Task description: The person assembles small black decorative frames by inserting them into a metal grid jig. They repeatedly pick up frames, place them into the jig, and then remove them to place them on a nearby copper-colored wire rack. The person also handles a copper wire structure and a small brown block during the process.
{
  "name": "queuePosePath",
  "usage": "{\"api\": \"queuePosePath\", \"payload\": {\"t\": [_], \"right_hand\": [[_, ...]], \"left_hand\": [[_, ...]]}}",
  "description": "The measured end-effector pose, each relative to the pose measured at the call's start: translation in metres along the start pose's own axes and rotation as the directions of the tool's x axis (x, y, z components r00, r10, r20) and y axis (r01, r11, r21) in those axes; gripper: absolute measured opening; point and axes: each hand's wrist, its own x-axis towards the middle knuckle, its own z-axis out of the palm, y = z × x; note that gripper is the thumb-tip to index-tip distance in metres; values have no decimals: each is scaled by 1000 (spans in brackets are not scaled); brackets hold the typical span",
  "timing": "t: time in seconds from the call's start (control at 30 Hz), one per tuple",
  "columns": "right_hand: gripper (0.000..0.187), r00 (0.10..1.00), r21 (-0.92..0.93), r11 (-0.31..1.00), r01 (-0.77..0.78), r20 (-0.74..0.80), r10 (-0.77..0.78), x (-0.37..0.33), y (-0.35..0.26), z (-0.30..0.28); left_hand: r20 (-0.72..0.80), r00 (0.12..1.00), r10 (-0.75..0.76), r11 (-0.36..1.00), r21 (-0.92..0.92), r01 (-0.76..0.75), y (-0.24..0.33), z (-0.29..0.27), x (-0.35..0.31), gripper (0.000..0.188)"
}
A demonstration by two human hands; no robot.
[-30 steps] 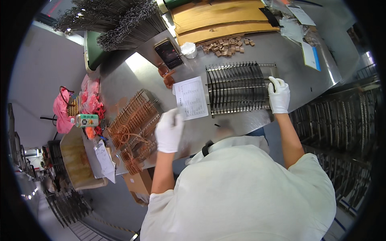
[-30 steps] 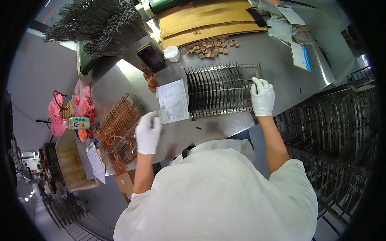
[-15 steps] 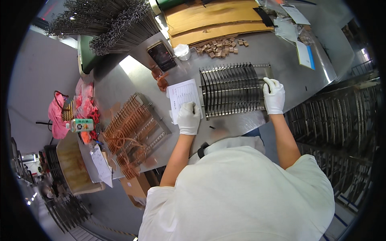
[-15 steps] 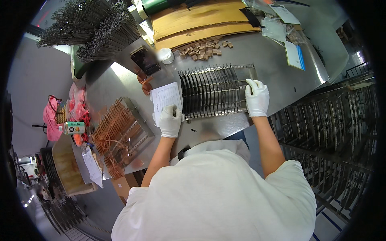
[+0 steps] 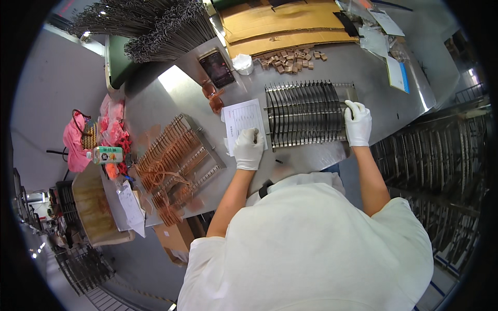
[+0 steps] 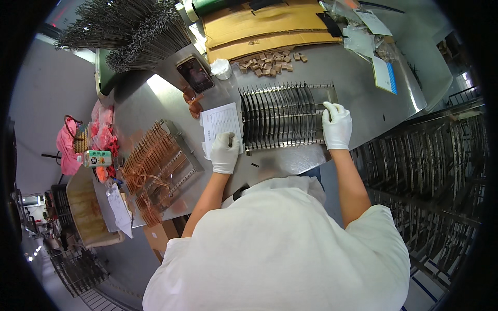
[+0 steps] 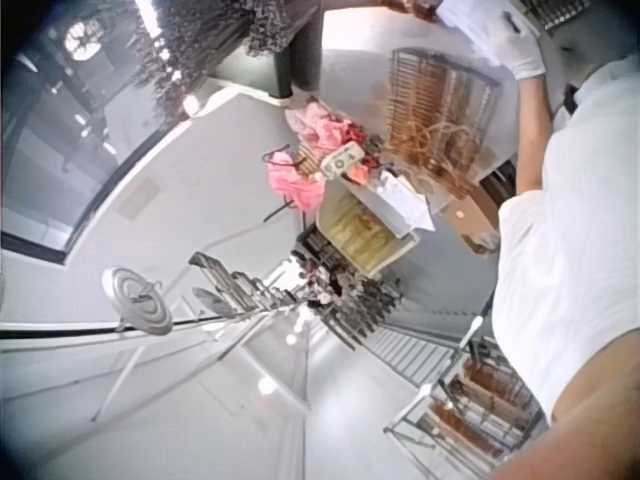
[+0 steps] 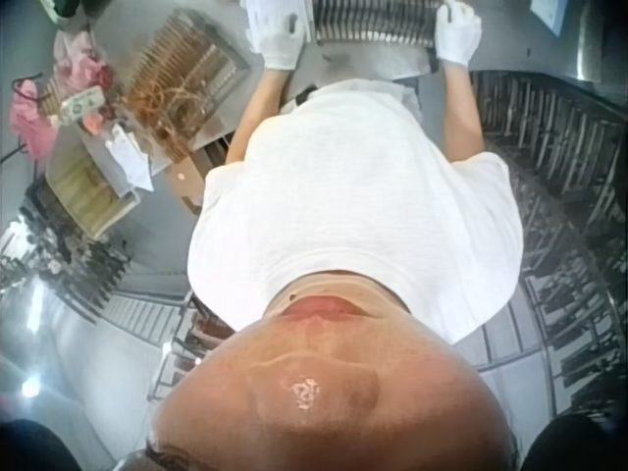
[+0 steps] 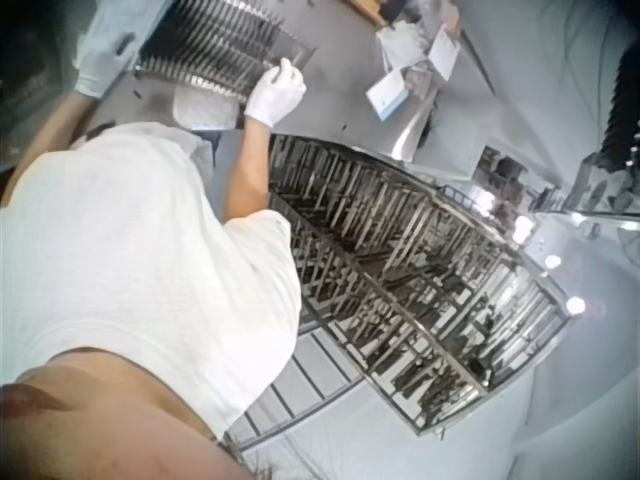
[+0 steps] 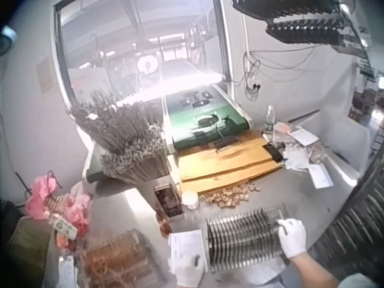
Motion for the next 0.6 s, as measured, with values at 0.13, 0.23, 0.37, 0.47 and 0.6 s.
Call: {"api": "queuePosePath", "payload": {"t": [0.13,0.23,0.37,0.47,0.6], "right_hand": [[21,1000,-10,1000,-1,2,1,-2,-2,0],[21,1000,-12,1000,-18,13,18,0,-3,-1],[21,999,-20,999,-25,27,25,0,-3,-3],[21,999,-17,999,-27,33,27,0,-3,-3],[21,999,-15,1000,-27,25,27,1,-4,-3]], "left_hand": [[2,1000,16,999,49,-17,3,-2,0,11],[3,1000,19,999,37,-19,4,-3,0,10],[17,1000,5,999,38,-6,8,-6,0,9],[46,999,-7,999,47,4,7,-7,0,9],[20,1000,6,1000,29,-7,7,-6,1,9]]}}
